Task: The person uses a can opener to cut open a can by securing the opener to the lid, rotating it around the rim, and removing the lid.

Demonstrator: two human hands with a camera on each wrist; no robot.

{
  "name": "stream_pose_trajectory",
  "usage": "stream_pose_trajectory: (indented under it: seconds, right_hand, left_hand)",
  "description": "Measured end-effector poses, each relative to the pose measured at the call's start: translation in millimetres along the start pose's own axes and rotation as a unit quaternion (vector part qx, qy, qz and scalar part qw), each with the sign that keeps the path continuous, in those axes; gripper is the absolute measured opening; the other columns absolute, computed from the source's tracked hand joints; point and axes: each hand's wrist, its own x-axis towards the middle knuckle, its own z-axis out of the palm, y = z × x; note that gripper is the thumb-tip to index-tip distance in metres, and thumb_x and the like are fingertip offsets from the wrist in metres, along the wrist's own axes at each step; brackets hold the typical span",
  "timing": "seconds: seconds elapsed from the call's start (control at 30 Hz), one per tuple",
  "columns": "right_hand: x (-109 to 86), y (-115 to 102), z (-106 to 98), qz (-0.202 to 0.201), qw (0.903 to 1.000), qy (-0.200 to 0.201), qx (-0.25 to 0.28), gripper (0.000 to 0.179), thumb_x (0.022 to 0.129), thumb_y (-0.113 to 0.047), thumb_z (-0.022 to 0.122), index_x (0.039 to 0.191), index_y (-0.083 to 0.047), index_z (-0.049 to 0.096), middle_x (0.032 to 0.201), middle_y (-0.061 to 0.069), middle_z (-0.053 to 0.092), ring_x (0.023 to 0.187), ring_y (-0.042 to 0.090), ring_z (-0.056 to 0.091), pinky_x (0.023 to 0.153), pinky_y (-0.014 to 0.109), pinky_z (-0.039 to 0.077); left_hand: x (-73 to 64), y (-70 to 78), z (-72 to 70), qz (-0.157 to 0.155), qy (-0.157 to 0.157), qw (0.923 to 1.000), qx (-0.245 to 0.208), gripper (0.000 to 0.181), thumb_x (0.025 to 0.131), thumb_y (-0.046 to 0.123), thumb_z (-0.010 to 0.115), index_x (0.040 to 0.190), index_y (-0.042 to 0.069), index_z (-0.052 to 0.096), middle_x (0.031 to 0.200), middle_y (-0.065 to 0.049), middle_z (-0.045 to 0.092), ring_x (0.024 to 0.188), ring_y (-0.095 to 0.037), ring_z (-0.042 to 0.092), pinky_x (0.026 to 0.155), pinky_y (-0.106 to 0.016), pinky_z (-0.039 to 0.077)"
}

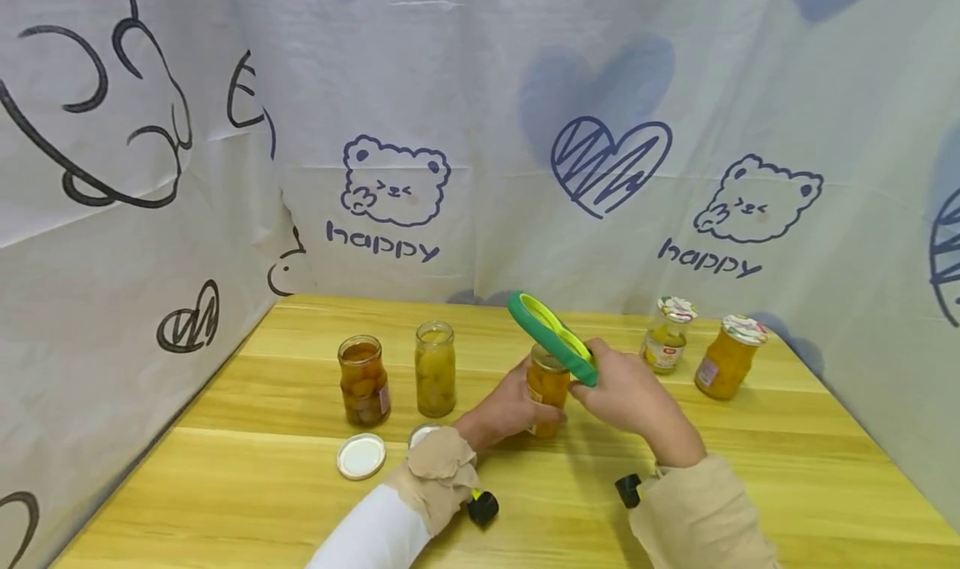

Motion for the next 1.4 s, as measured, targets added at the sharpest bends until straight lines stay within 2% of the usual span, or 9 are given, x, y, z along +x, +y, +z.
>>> stream_pose_trajectory:
  seconds: [0.3,0.4,0.53,0.63,0.77,0.87,1.1,1.23,1.4]
  right_hand:
    - [-3.1,-3.8,1.8,-0.004,0.9992,0.013,-0.039,0.041,0.091,-0.021,0.070,0.123,0.000,0.056,0.089,0.009,0.063,0.077,0.024,0.056,0.068,0.038,0.048]
    - [-3.2,-4.5,3.9,-0.003,0.9985,0.014,-0.053,0.047,0.086,-0.012,0.065,0.129,0.003,0.054,0.092,0.011,0.064,0.078,0.025,0.056,0.068,0.039,0.048]
    - [-4.7,-7.4,4.7,-0.001,0.9961,0.014,-0.087,0.063,0.080,-0.005,0.060,0.140,0.008,0.048,0.105,0.017,0.066,0.081,0.026,0.058,0.070,0.043,0.051]
    - [-6.7,-11.0,4.2,0.002,0.9930,0.014,-0.117,0.067,0.082,-0.007,0.060,0.145,0.009,0.044,0.113,0.022,0.065,0.081,0.027,0.059,0.071,0.046,0.054]
    - [-8.5,-16.2,3.5,0.007,0.9891,0.011,-0.146,0.069,0.085,-0.010,0.062,0.148,0.010,0.042,0.116,0.024,0.064,0.079,0.027,0.058,0.067,0.045,0.053]
    - [-9.1,-21.3,3.8,0.009,0.9850,0.012,-0.172,0.070,0.085,-0.013,0.067,0.146,0.010,0.042,0.110,0.024,0.063,0.076,0.027,0.058,0.062,0.043,0.052]
    - [-10.4,-32.6,7.6,-0.014,0.9657,0.043,-0.255,0.084,0.081,-0.026,0.084,0.142,0.014,0.043,0.103,0.025,0.062,0.068,0.029,0.059,0.055,0.043,0.055]
    - [-9.5,-35.8,10.0,-0.016,0.9649,0.056,-0.256,0.073,0.078,-0.026,0.087,0.127,0.013,0.050,0.090,0.021,0.059,0.061,0.027,0.055,0.051,0.042,0.053]
    - [-5.0,-36.1,12.6,-0.022,0.9609,0.067,-0.268,0.046,0.082,-0.021,0.079,0.105,0.006,0.051,0.076,0.016,0.053,0.054,0.026,0.051,0.048,0.039,0.052]
  left_hand:
    - [-1.9,0.4,5.4,0.004,-0.008,0.9999,-0.014,0.075,0.082,-0.006,0.076,0.144,0.023,0.046,0.130,-0.008,0.065,0.104,-0.009,0.059,0.101,-0.027,0.047]
    - [-2.6,1.6,6.1,-0.002,-0.006,0.9999,-0.015,0.076,0.082,-0.007,0.076,0.144,0.024,0.045,0.133,-0.011,0.065,0.105,-0.009,0.060,0.101,-0.027,0.047]
    - [-2.8,2.4,6.3,-0.008,-0.003,0.9999,-0.013,0.075,0.081,-0.005,0.077,0.143,0.024,0.048,0.132,-0.013,0.065,0.104,-0.010,0.059,0.101,-0.029,0.047]
    - [-2.6,1.8,6.8,-0.010,-0.002,0.9999,-0.006,0.072,0.081,-0.004,0.078,0.142,0.022,0.051,0.129,-0.012,0.066,0.103,-0.010,0.058,0.100,-0.029,0.047]
    - [-2.4,0.5,7.6,-0.002,-0.004,1.0000,-0.003,0.067,0.080,-0.004,0.078,0.139,0.017,0.055,0.129,-0.014,0.066,0.103,-0.010,0.058,0.101,-0.028,0.047]
    - [-2.4,-0.3,7.7,0.002,-0.003,1.0000,-0.006,0.063,0.080,-0.006,0.077,0.137,0.013,0.058,0.130,-0.016,0.066,0.104,-0.009,0.058,0.102,-0.028,0.046]
    - [-4.0,0.0,6.6,-0.010,0.016,0.9997,-0.012,0.056,0.078,-0.005,0.076,0.132,0.005,0.065,0.128,-0.019,0.069,0.103,-0.006,0.061,0.102,-0.027,0.048]
    - [-3.9,-0.1,5.1,-0.012,0.015,0.9997,-0.012,0.054,0.078,-0.004,0.077,0.130,0.006,0.066,0.125,-0.018,0.070,0.100,-0.007,0.061,0.101,-0.026,0.048]
    - [-4.5,2.0,2.9,0.002,0.024,0.9997,-0.011,0.056,0.076,-0.006,0.077,0.129,0.005,0.065,0.122,-0.020,0.070,0.098,-0.008,0.060,0.099,-0.027,0.048]
